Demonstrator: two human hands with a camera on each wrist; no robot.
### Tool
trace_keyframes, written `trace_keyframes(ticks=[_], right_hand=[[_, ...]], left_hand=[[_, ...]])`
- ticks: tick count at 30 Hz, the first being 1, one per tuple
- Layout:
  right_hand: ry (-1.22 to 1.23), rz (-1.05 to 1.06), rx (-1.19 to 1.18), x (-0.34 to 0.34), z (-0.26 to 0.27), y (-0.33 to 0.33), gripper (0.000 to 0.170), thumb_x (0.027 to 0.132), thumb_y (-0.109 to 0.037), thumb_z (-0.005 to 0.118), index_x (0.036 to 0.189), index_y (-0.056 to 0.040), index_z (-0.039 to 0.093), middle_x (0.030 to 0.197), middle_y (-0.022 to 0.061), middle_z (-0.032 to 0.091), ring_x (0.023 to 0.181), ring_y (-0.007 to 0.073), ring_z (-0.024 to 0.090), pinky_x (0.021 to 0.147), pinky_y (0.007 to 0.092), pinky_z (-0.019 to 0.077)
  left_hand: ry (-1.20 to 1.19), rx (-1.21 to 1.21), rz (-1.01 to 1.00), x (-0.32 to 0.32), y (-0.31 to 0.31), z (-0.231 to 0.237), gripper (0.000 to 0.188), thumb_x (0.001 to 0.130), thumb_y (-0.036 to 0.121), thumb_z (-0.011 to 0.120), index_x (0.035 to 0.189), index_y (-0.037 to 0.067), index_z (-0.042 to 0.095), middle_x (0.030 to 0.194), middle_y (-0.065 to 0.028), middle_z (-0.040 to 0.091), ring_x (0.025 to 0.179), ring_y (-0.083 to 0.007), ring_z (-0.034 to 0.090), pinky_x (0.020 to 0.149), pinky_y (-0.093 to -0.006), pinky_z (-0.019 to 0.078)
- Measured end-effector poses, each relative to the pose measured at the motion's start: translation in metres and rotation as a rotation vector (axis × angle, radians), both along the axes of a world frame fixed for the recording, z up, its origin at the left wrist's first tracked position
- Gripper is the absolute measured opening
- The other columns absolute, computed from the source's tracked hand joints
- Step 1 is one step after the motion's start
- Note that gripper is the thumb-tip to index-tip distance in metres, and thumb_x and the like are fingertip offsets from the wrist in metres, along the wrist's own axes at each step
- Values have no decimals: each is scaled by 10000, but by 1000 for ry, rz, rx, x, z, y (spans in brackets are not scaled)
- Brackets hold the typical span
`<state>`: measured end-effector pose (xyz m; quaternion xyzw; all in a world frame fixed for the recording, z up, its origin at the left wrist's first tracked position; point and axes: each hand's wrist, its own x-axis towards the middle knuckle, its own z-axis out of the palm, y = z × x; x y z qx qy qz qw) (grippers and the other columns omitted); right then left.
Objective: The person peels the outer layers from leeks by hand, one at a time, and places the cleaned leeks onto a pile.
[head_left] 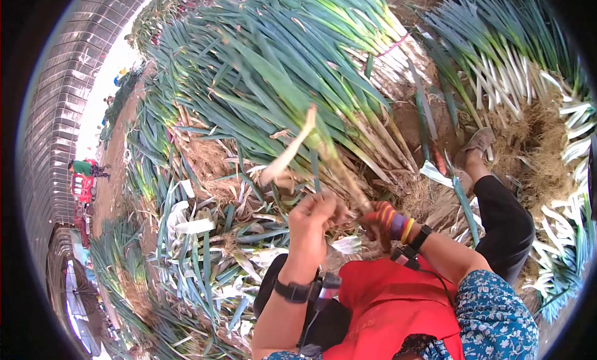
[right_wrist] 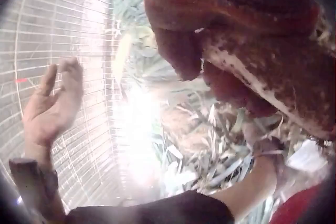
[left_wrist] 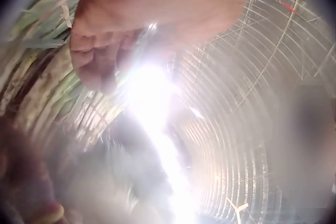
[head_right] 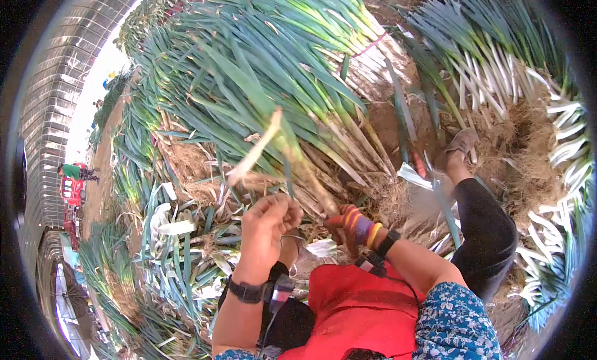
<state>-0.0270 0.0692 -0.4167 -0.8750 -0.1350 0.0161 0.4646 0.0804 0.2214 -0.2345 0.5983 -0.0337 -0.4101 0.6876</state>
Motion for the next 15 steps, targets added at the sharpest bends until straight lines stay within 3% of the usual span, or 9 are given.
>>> trace_keyframes(ticks=[2, 4, 6, 7, 8, 10, 11, 14, 15], right_hand=[[697, -673, 869, -16, 55, 17, 164, 720, -128, 673, 815, -34, 579, 545, 49, 525, 565, 117, 508, 501, 282, 397], [584, -703, 852, -45, 79, 21, 198, 727, -139, 685, 842, -20, 578, 577, 73, 543, 561, 110, 518, 487, 291, 401], [232, -751, 473, -76, 79, 29, 313, 711, -202, 729, 882, 0, 563, 607, 82, 551, 552, 150, 541, 492, 305, 412], [-277, -669, -310, -93, 48, 28, 406, 694, -268, 745, 939, -9, 551, 652, 112, 566, 550, 234, 553, 495, 334, 421], [-284, -662, -321, -104, 60, 29, 406, 694, -268, 745, 939, -9, 551, 652, 112, 566, 550, 234, 553, 495, 334, 421], [58, -822, -289, -127, 82, 35, 452, 693, -305, 735, 998, -37, 539, 689, 132, 578, 583, 315, 554, 518, 382, 432], [-53, -890, -432, -135, 77, 37, 435, 709, -301, 722, 1016, -54, 536, 718, 133, 592, 600, 318, 568, 520, 391, 432], [-182, -915, -466, -139, 93, 39, 469, 694, -324, 730, 1023, -55, 532, 732, 147, 594, 632, 345, 574, 536, 398, 439], [-50, -869, -427, -137, 97, 41, 435, 709, -298, 745, 1006, -46, 551, 737, 109, 612, 628, 245, 597, 565, 340, 453]], left_hand=[[-52, -29, 67, 4, 0, -12, 213, 849, 144, 616, 994, -6, 576, 890, -88, 631, 794, -174, 624, 721, -302, 498], [-111, -16, 177, 5, 0, -24, 239, 839, 167, 636, 1009, 13, 571, 885, -57, 617, 830, -162, 608, 724, -306, 496], [-123, -53, 208, -2, -9, -25, 261, 832, 178, 646, 1027, 26, 563, 901, -48, 607, 839, -157, 598, 718, -311, 497], [-142, -66, 240, -4, -12, -22, 284, 826, 190, 656, 1045, 38, 556, 917, -38, 597, 847, -152, 588, 713, -316, 498], [-143, -80, 246, -4, -14, -16, 284, 826, 190, 656, 1045, 38, 556, 917, -38, 597, 847, -152, 588, 713, -316, 498], [-210, -217, 241, -5, -18, -6, 333, 813, 203, 675, 1086, 66, 541, 975, -40, 584, 860, -158, 572, 711, -327, 495], [-48, -306, 233, -4, -16, 1, 346, 807, 178, 679, 1104, 73, 535, 996, -49, 579, 856, -180, 583, 708, -350, 510], [-96, -406, 173, -7, -11, 15, 321, 812, 135, 663, 1097, 62, 533, 1000, -55, 580, 856, -199, 594, 674, -369, 536], [-85, -450, 150, -10, -8, 20, 301, 820, 91, 639, 1095, 43, 527, 1002, -66, 581, 860, -208, 601, 636, -375, 556]])
